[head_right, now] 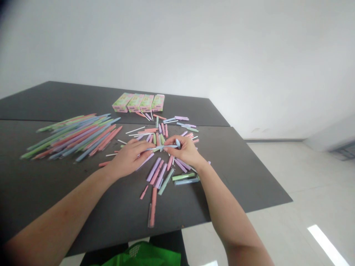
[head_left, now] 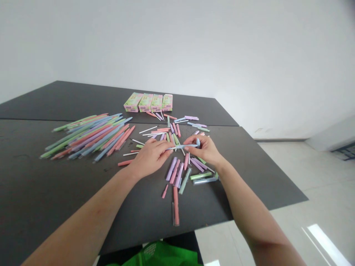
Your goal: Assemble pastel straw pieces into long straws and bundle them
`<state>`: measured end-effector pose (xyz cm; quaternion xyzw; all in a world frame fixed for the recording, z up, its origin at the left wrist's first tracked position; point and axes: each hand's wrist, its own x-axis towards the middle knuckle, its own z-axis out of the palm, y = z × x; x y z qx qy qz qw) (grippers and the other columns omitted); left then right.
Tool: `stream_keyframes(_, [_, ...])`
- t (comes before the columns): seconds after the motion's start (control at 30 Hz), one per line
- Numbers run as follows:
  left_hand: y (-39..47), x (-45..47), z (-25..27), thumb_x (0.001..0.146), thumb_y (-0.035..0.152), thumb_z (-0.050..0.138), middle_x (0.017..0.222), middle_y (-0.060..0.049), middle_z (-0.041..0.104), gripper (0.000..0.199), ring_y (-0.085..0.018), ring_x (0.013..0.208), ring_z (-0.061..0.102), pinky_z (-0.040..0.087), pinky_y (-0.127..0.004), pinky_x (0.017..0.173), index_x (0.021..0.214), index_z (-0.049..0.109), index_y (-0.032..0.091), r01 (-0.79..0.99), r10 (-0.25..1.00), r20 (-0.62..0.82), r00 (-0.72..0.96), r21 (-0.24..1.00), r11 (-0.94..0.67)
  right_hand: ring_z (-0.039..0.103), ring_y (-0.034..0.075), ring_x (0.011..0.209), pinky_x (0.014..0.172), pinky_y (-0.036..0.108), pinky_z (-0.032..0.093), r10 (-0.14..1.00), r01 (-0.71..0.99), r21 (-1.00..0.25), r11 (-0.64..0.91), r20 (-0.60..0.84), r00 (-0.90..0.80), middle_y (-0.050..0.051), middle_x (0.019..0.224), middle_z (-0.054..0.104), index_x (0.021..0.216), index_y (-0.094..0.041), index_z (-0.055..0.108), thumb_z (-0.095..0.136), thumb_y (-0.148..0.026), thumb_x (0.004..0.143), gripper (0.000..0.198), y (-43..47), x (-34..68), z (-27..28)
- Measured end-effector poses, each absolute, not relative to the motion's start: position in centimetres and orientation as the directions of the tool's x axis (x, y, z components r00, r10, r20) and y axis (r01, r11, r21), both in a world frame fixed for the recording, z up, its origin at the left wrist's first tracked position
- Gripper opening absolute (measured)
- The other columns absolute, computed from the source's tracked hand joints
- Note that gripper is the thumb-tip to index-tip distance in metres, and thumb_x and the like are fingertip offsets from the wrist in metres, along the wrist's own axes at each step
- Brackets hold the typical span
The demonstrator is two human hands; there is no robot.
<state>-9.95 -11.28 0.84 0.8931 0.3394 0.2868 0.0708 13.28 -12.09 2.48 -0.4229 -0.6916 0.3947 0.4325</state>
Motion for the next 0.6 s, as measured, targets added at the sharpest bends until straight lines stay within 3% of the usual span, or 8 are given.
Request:
stream_keyframes(0.27, [-11.3,-9.7,0.7,0.094,0.028,0.051,0.106,-0.006,0.074,0.024,-0.019,0.092,0.066,0.039,-0.035,0.082,0.111,0.066,0.020,0.549,0.626,0.485,0.611,0.309,-0.776,0.038,0.009,0.053,0.049,0.023,0.029,0.923,0.235,-0.919,0.316,0.240,-0.300,-0.002,0.061,0.053,0.081,-0.015,0.069,0.074,-0.038,0.073,0.024,-12.1,12.5,1.6])
stream_keyframes(0.6, [-11.4,-9.7,0.8,0.095,0.026,0.050,0.101,-0.005,0.075,0.022,-0.019,0.090,0.067,0.039,-0.035,0.080,0.108,0.067,0.020,0.571,0.610,0.509,0.607,0.255,-0.781,0.048,0.010,0.055,0.052,0.024,0.036,0.932,0.268,-0.902,0.338,0.282,-0.227,0.002,0.067,0.065,0.082,-0.016,0.071,0.073,-0.037,0.075,0.022,-12.3,11.5,1.4])
